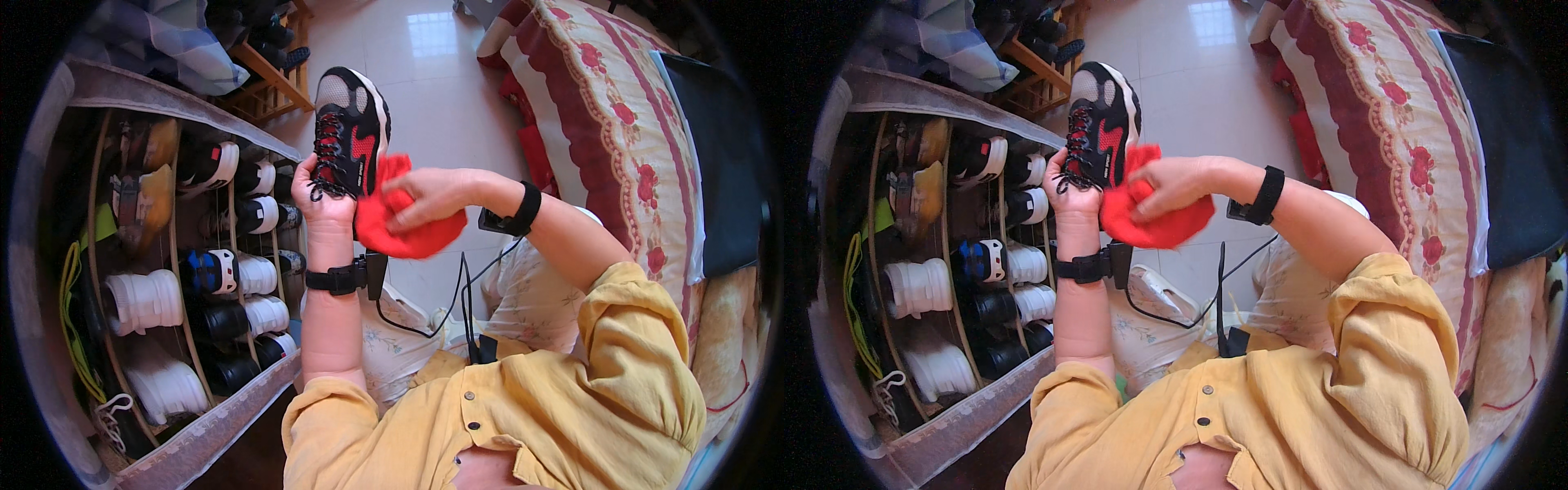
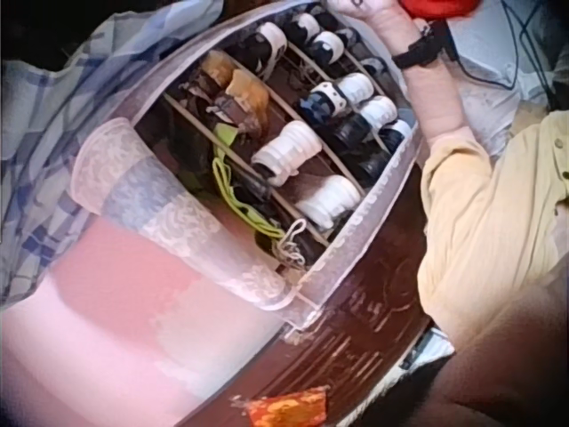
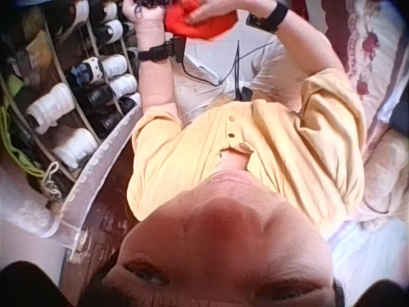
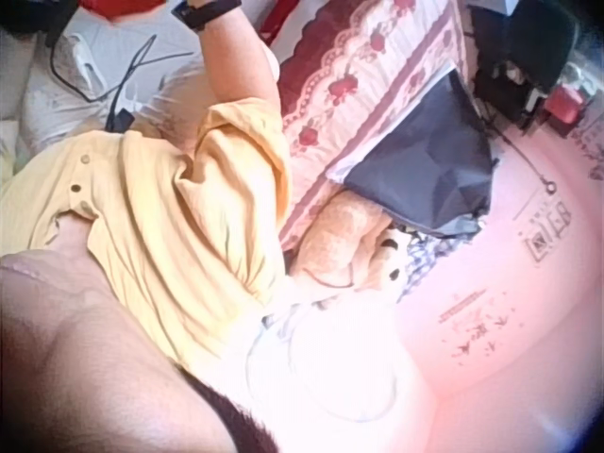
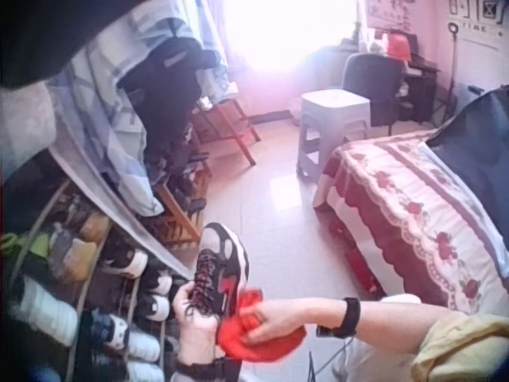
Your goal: The person wipes a black and white sneaker with a red cloth, cleaning the upper, sides, and sole. The person then removes the insole and ties the laces.
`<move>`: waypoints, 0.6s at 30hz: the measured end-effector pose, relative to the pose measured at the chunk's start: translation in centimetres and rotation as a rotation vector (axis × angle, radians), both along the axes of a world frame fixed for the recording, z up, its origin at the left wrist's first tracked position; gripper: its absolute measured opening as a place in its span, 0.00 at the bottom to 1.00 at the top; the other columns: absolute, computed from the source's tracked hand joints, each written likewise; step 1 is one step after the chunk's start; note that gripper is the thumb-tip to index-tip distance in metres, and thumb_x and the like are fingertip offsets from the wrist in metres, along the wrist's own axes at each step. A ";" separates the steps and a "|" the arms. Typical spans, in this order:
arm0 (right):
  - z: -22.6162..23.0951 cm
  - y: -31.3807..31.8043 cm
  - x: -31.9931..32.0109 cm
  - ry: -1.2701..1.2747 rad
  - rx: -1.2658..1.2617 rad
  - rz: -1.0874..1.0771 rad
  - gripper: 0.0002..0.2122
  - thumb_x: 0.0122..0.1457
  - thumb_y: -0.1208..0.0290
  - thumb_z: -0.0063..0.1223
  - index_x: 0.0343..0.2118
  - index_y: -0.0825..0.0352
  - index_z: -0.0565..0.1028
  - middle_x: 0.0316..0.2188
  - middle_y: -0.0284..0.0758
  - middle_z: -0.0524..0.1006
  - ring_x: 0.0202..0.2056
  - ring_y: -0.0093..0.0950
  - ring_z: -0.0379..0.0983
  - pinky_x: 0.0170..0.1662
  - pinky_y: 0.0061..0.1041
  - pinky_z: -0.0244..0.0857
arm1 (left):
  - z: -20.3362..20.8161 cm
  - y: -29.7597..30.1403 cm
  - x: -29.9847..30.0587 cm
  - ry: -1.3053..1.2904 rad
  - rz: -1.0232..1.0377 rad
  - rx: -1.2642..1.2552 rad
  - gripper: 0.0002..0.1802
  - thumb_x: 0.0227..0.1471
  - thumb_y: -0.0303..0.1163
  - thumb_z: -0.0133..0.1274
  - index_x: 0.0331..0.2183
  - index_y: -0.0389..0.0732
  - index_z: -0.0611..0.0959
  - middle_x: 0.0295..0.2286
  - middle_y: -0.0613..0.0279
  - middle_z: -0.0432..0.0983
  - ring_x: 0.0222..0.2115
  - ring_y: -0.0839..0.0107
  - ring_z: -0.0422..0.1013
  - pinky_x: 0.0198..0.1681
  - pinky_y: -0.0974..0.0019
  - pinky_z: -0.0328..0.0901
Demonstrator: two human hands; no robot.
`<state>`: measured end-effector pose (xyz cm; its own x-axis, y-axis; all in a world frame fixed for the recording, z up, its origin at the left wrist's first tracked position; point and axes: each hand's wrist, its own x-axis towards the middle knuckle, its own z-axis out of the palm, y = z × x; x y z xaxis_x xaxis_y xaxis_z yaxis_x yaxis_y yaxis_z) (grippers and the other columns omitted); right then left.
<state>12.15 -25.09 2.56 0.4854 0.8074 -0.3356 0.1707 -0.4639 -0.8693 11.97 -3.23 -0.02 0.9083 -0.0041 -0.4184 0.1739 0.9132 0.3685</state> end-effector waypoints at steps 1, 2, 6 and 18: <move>0.1 -0.2 -0.1 -0.100 -0.081 0.097 0.27 0.53 0.50 0.64 0.51 0.65 0.75 0.40 0.43 0.81 0.44 0.38 0.78 0.49 0.34 0.70 | 0.2 -0.1 -0.1 0.001 -0.002 0.000 0.21 0.55 0.33 0.49 0.49 0.35 0.80 0.48 0.48 0.80 0.50 0.52 0.75 0.61 0.47 0.65; 0.3 -0.6 0.3 -0.119 -0.056 0.036 0.27 0.53 0.51 0.64 0.51 0.64 0.75 0.39 0.43 0.81 0.43 0.37 0.79 0.48 0.33 0.71 | 0.3 -0.3 0.0 0.059 0.034 0.037 0.21 0.55 0.33 0.49 0.49 0.35 0.80 0.48 0.48 0.80 0.50 0.52 0.76 0.61 0.48 0.65; 0.7 -1.5 2.3 -0.259 0.253 -0.498 0.21 0.55 0.56 0.64 0.46 0.64 0.75 0.35 0.43 0.81 0.38 0.36 0.80 0.42 0.34 0.72 | 0.8 -0.9 0.1 -0.017 -0.070 -0.091 0.20 0.56 0.33 0.49 0.49 0.35 0.81 0.48 0.49 0.80 0.50 0.53 0.76 0.60 0.49 0.66; -1.1 0.3 3.0 -0.487 0.322 -0.811 0.18 0.62 0.54 0.56 0.44 0.65 0.74 0.33 0.50 0.81 0.38 0.51 0.79 0.42 0.43 0.72 | 0.8 -2.3 -0.5 -0.179 -0.253 -0.074 0.20 0.62 0.37 0.47 0.51 0.37 0.79 0.47 0.52 0.80 0.50 0.56 0.76 0.59 0.48 0.65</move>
<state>15.16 -24.82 1.50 0.9563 0.1889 0.2233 0.2782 -0.3526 -0.8935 11.44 -5.51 0.83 0.9337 -0.2635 -0.2425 0.3373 0.8747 0.3481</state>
